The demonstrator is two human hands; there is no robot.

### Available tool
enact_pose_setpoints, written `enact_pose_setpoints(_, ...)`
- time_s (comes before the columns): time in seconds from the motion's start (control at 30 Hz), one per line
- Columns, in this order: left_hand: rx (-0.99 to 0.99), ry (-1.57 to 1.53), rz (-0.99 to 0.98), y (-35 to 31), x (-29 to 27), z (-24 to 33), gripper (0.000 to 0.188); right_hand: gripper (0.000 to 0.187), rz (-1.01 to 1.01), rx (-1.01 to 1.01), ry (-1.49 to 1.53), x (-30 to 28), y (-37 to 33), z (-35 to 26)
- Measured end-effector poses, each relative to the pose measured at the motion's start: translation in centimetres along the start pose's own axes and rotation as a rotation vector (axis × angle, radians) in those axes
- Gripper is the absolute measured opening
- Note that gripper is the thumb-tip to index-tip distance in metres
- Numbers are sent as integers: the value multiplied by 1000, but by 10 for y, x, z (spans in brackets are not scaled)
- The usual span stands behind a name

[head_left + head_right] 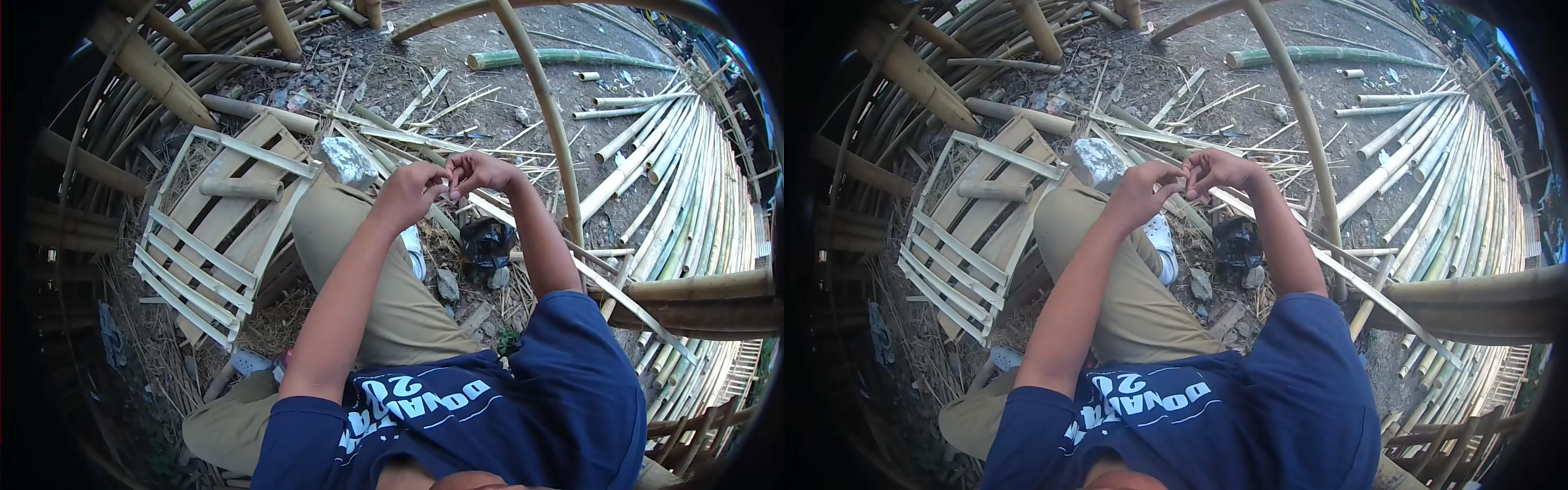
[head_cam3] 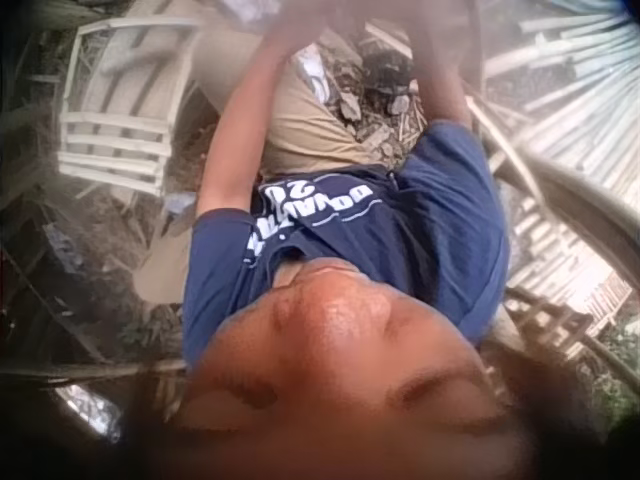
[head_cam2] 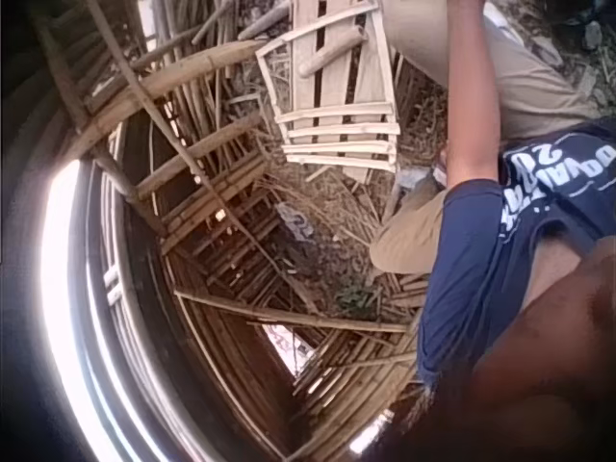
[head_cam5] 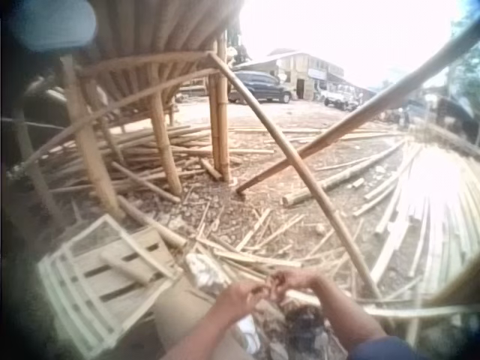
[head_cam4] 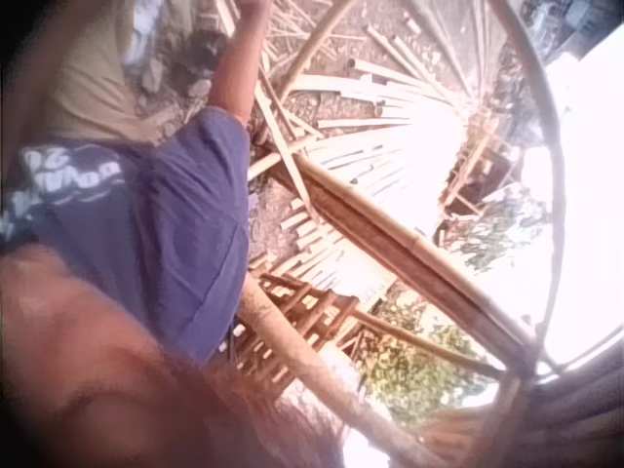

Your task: The person aligns bamboo slats on a wooden frame and uses a large bamboo pole to press the slats into place within the structure.

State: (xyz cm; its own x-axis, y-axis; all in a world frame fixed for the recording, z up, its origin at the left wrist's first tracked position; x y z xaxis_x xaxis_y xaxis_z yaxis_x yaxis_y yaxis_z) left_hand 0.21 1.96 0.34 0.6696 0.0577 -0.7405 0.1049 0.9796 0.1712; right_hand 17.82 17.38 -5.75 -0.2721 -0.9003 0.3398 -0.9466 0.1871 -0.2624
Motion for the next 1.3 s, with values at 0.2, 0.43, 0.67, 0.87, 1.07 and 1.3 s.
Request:
enact_pose_setpoints(0.2, -138, -105, 363, -52, -57, 26, 19, 32, -95, -87, -62, 81, 16, -73)
enact_pose_setpoints(0.43, -285, -272, 469, -139, -145, 45, 18, 29, -258, -181, -152, 203, 61, -143)
enact_pose_setpoints(0.67, -413, -194, 649, -247, -242, 47, 19, 26, -356, -235, -297, 336, 128, -178)
enact_pose_setpoints(0.87, -568, 21, 796, -334, -291, 27, 18, 26, -272, -155, -601, 375, 187, -167)
enact_pose_setpoints(1.07, -715, -164, 798, -375, -267, -30, 22, 24, -128, -82, -845, 343, 229, -72)
enact_pose_setpoints(1.3, -741, 139, 623, -362, -263, -52, 26, 25, -152, -161, -1168, 337, 247, 4)
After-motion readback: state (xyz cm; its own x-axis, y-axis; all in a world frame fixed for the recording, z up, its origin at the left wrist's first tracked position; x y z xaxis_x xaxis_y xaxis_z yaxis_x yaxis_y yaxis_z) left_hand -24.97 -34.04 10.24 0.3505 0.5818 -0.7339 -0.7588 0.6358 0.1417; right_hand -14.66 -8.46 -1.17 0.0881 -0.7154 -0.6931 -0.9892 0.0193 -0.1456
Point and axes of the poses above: each hand's wrist, its own y-axis towards the middle knuckle, its own x-axis out of the palm, z = x × y, the point moved 2 cm from there along y, towards the middle knuckle, and after that the axes turned 13 degrees about y, right-handed, at the moved point
